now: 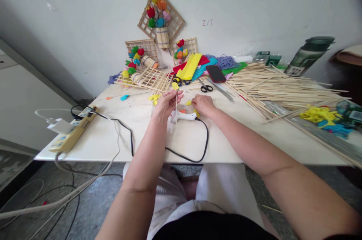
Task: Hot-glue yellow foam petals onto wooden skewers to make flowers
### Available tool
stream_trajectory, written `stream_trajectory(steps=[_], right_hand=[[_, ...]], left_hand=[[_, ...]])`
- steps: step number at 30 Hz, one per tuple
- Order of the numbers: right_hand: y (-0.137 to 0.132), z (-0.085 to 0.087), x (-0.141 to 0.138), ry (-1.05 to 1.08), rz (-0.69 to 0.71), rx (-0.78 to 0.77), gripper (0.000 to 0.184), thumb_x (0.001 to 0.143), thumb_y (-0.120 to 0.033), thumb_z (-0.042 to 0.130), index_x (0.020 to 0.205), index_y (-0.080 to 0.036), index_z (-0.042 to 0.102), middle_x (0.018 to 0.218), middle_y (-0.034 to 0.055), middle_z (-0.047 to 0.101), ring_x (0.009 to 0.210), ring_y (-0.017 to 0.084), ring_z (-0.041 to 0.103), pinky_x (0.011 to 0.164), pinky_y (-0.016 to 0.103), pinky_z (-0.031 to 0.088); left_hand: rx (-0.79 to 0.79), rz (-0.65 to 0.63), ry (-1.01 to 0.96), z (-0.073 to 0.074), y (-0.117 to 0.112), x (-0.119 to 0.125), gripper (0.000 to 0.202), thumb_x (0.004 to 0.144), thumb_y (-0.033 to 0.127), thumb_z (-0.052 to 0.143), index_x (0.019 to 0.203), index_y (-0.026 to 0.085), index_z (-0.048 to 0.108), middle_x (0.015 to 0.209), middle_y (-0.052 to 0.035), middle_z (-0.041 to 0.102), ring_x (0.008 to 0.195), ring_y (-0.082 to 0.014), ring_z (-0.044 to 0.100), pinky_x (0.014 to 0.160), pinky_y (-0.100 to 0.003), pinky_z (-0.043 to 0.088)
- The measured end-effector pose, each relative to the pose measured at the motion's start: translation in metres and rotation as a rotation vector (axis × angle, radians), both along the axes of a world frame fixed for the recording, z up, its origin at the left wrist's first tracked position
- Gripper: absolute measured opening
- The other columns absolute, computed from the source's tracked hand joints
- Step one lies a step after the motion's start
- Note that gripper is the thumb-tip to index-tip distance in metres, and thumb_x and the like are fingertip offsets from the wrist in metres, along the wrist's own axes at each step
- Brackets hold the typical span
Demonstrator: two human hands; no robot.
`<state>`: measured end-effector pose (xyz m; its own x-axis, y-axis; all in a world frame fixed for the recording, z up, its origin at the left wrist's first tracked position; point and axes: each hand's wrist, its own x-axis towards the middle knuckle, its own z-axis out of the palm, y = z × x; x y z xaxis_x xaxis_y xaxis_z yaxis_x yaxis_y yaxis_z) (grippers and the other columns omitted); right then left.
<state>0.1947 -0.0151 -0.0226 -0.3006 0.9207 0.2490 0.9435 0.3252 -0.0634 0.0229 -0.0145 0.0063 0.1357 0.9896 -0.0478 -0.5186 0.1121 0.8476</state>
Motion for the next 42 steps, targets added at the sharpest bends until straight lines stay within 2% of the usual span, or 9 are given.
stream_trajectory(steps=[3,6,10,14,20,26,30,36,42], right_hand=[[0.002,0.000,0.001,0.112,-0.034,0.017,0.032,0.085,-0.026,0.043,0.094,-0.021,0.073,0.100,0.0076,0.070,0.089,0.020,0.063,0.071,0.028,0.043],[0.007,-0.001,0.004,0.355,-0.112,0.038,0.026,0.082,-0.030,0.050,0.093,-0.022,0.072,0.094,0.0056,0.072,0.088,0.020,0.065,0.073,0.029,0.045],[0.011,-0.001,0.007,0.877,-0.083,-0.093,0.021,0.079,-0.029,0.057,0.089,-0.016,0.069,0.072,0.0042,0.071,0.059,0.014,0.062,0.058,0.025,0.047],[0.002,0.009,0.007,1.245,0.026,-0.204,0.022,0.075,-0.031,0.062,0.088,-0.013,0.065,0.078,0.0060,0.071,0.051,0.010,0.060,0.042,0.018,0.039],[-0.006,0.018,0.006,1.378,0.132,-0.191,0.021,0.073,-0.033,0.060,0.077,-0.013,0.064,0.072,0.0051,0.069,0.067,0.016,0.068,0.042,0.016,0.037],[0.000,0.014,0.006,1.483,0.118,-0.201,0.029,0.068,-0.025,0.063,0.095,-0.014,0.062,0.074,0.0026,0.069,0.066,0.013,0.066,0.050,0.019,0.044],[-0.004,0.019,0.007,1.485,0.086,-0.205,0.017,0.066,-0.026,0.065,0.079,-0.015,0.063,0.073,0.0022,0.069,0.066,0.012,0.064,0.051,0.019,0.044],[-0.005,0.029,0.008,1.549,0.067,-0.207,0.019,0.061,-0.029,0.070,0.073,-0.016,0.062,0.065,-0.0013,0.063,0.054,0.008,0.054,0.044,0.018,0.038],[-0.010,0.038,0.006,1.639,0.112,-0.226,0.021,0.058,-0.027,0.074,0.068,-0.015,0.059,0.056,-0.0036,0.057,0.047,0.006,0.048,0.043,0.019,0.038]], left_hand=[[0.004,-0.001,-0.006,0.000,0.000,0.000,0.008,0.080,0.006,0.056,0.080,0.011,0.062,0.078,-0.0064,0.071,0.062,-0.0105,0.067,0.055,-0.017,0.052],[0.010,-0.016,-0.004,0.000,-0.001,-0.001,0.008,0.079,0.006,0.056,0.078,0.010,0.062,0.076,-0.0067,0.071,0.060,-0.0107,0.066,0.054,-0.016,0.052],[0.033,-0.061,0.013,-0.001,-0.002,-0.001,0.006,0.078,0.006,0.058,0.076,0.010,0.062,0.075,-0.0068,0.071,0.060,-0.0113,0.067,0.053,-0.017,0.052],[0.056,-0.096,0.033,-0.002,-0.002,-0.001,0.003,0.077,0.007,0.060,0.076,0.011,0.061,0.075,-0.0069,0.071,0.062,-0.0115,0.067,0.053,-0.016,0.051],[0.076,-0.118,0.062,-0.003,-0.004,0.001,0.002,0.076,0.009,0.062,0.077,0.010,0.061,0.077,-0.0078,0.071,0.063,-0.0116,0.067,0.055,-0.017,0.051],[0.105,-0.160,0.061,-0.004,-0.005,0.002,0.002,0.076,0.009,0.062,0.075,0.010,0.060,0.076,-0.0085,0.071,0.064,-0.0128,0.068,0.055,-0.017,0.051],[0.087,-0.153,0.082,-0.003,-0.006,0.003,0.005,0.075,0.010,0.064,0.075,0.010,0.060,0.076,-0.0082,0.071,0.064,-0.0129,0.068,0.056,-0.018,0.051],[0.086,-0.167,0.115,-0.003,-0.007,0.006,0.002,0.077,0.010,0.062,0.078,0.009,0.062,0.075,-0.0087,0.071,0.062,-0.0122,0.067,0.056,-0.018,0.051],[0.110,-0.240,0.108,-0.004,-0.009,0.008,0.004,0.076,0.008,0.062,0.079,0.008,0.064,0.077,-0.0093,0.071,0.062,-0.0129,0.068,0.054,-0.018,0.051]])
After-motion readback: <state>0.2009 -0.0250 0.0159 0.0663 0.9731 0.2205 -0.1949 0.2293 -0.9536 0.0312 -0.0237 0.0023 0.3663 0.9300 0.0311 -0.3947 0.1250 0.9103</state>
